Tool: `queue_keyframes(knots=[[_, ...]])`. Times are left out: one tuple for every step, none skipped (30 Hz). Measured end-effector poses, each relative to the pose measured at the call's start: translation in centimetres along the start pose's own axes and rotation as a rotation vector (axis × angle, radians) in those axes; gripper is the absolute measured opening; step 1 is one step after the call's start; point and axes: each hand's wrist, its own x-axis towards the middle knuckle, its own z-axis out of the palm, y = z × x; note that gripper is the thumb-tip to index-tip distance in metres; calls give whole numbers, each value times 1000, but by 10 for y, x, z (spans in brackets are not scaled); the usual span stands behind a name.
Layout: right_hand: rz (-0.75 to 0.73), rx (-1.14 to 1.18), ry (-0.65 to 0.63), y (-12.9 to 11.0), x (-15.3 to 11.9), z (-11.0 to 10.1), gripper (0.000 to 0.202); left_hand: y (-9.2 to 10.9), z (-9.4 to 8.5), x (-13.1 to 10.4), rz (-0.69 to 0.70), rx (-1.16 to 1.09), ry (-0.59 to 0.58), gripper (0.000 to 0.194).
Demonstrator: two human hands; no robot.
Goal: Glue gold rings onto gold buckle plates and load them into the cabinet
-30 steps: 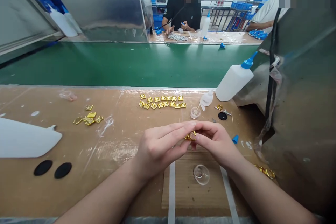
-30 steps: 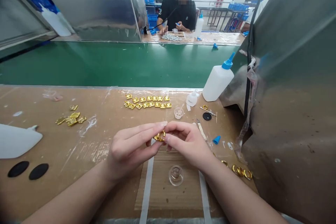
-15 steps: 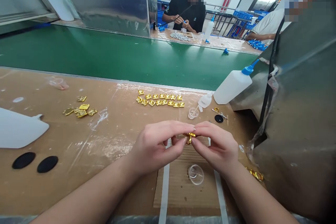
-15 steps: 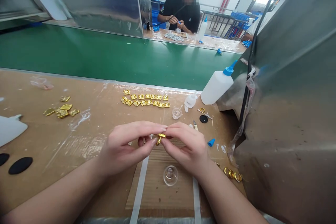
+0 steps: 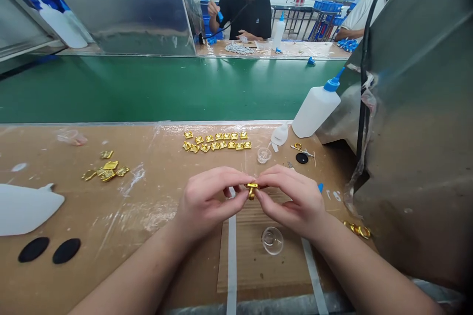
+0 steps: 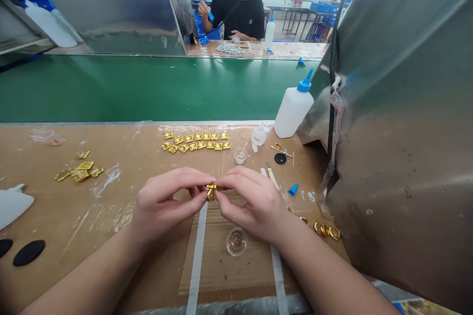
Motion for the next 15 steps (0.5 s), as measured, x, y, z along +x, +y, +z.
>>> queue_keyframes(knots=[[-13, -6, -2, 0, 0, 0, 15, 0, 0, 0, 5, 12, 1, 28], [-24, -10, -4, 0, 0, 0, 14, 0, 0, 0, 8, 24, 2, 27], [-32, -14, -4, 1, -1, -1, 14, -1, 0, 0, 12, 33, 5, 26], [-36, -16, 1, 1, -1, -1, 14, -1, 0, 0, 12, 39, 6, 25], [-37, -18, 5, 0, -1, 0, 14, -1, 0, 0, 10, 41, 6, 25], [-36, -19, 8, 0, -1, 0, 14, -2, 0, 0, 2, 39, 7, 25], [-35, -17, 9, 0, -1, 0, 15, -3, 0, -1, -9, 33, 8, 25], [-34, -15, 9, 0, -1, 0, 15, -3, 0, -2, -22, 24, 11, 25], [-32, -10, 9, -1, -1, 1, 16, -4, 0, -3, -38, 14, 15, 25], [-26, -3, 7, -1, -1, 1, 17, -6, 1, -5, -57, 1, 20, 25], [-18, 7, 5, -1, -1, 1, 18, -6, 1, -6, -81, -13, 28, 25], [-7, 18, 1, -1, -2, 1, 19, -7, 1, -7, -113, -29, 36, 24], [6, 28, -7, -1, -2, 0, 20, -7, 2, -8, -153, -50, 45, 23], [25, 36, -20, -1, -2, 0, 21, -7, 2, -8, -203, -73, 53, 21], [46, 37, -35, -1, -3, 0, 22, -7, 3, -8, -258, -99, 59, 19]])
